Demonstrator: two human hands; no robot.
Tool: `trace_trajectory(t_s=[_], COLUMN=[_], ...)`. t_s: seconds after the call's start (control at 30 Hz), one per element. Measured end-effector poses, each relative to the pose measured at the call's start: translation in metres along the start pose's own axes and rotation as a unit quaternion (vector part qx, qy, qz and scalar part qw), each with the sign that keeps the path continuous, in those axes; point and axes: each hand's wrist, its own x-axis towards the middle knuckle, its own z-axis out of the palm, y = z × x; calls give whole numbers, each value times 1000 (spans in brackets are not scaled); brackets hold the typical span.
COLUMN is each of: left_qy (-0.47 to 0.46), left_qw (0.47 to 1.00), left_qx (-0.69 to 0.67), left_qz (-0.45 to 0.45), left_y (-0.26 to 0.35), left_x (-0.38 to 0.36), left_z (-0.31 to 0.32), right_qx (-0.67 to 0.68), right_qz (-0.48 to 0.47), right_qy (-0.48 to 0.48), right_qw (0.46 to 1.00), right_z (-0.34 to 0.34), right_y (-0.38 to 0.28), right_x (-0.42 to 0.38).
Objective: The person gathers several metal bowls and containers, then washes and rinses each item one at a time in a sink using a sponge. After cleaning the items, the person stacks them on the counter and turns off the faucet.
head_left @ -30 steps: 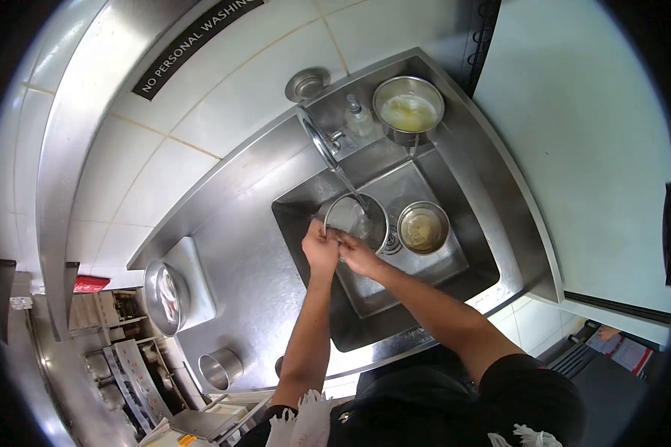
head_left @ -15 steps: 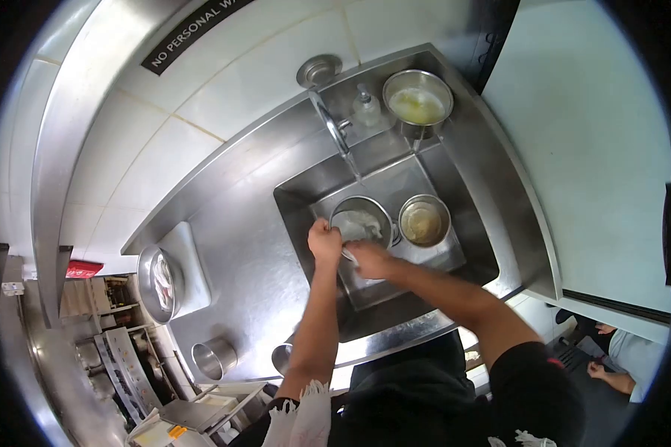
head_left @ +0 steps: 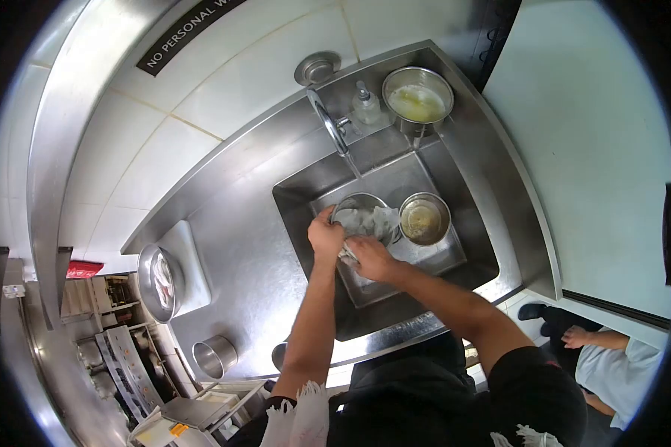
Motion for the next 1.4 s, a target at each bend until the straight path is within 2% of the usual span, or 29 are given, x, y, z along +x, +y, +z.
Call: trace_trajectory(t_s=[0.03, 0.13, 0.23, 0.33, 0.43, 0.53, 0.63, 0.73, 0.77, 0.83, 0.87, 0.97, 1.0, 1.1, 1.13, 1.2, 1.23, 1.27, 1.33, 1.37, 1.4], left_qy=[-14, -62, -89, -149, -191, -161, -126, -99, -100, -99, -115, -122, -135, -157, -155, -151, -172, -192, -209, -260, -310], left_qw=[1000, 997, 993, 979, 947, 959, 958, 970, 982, 989, 992, 987, 980, 980, 980, 977, 974, 969, 960, 956, 947], left_qx=[-10, -44, -65, -86, -207, -186, -258, -220, -146, 0, -23, -100, -139, -101, -118, -151, -133, -116, -66, -52, -38], left_qz=[-9, -33, -46, -111, -152, -138, 0, 39, 59, 107, 53, -11, -41, -63, -48, -22, -61, -101, -174, -124, -75], left_y=[-3, 3, -5, -7, 27, 41, 17, 21, 19, 14, 22, -1, -1, 15, 1, -43, -40, -32, -8, -24, -56], left_x=[3, 5, 4, 7, -3, -6, -5, -14, -18, -26, -31, -30, -28, -28, -25, -20, -18, -15, -13, -7, 2], left_z=[-6, -20, -12, -9, -11, -10, 3, -2, -1, 0, 0, 12, 15, 5, 11, 29, 23, 12, -3, -3, -1], right_qx=[30, -163, -253, -279, -221, -99, 149, 87, 3, -168, -257, -201, -201, -56, 9, 212, 308, 332, 469, 528, 534], right_qz=[-20, -142, -141, -128, -57, 55, 83, 40, 56, 91, 106, 126, 99, 116, 139, 103, 81, 189, 273, 311, 260], right_qy=[14, -34, -82, -38, 50, 221, 105, -134, -180, -260, -193, 53, 107, 78, 35, -37, -71, -159, -241, -281, -245], right_qw=[999, 976, 954, 951, 972, 969, 980, 986, 982, 946, 941, 970, 969, 989, 990, 971, 945, 910, 805, 739, 766], right_z=[-1, -20, -63, -91, -92, -38, -11, 25, 24, 19, 34, 44, 49, 54, 50, 86, 98, 64, 11, 0, 0], right_y=[4, 57, 81, 65, 40, 33, 24, 57, 57, 56, 66, 85, 89, 73, 62, 71, 77, 51, 29, 28, 28], right_x=[-4, -21, 6, 41, 60, 64, 53, 42, 35, 19, 20, 33, 40, 43, 46, 37, 34, 22, 12, 11, 9])
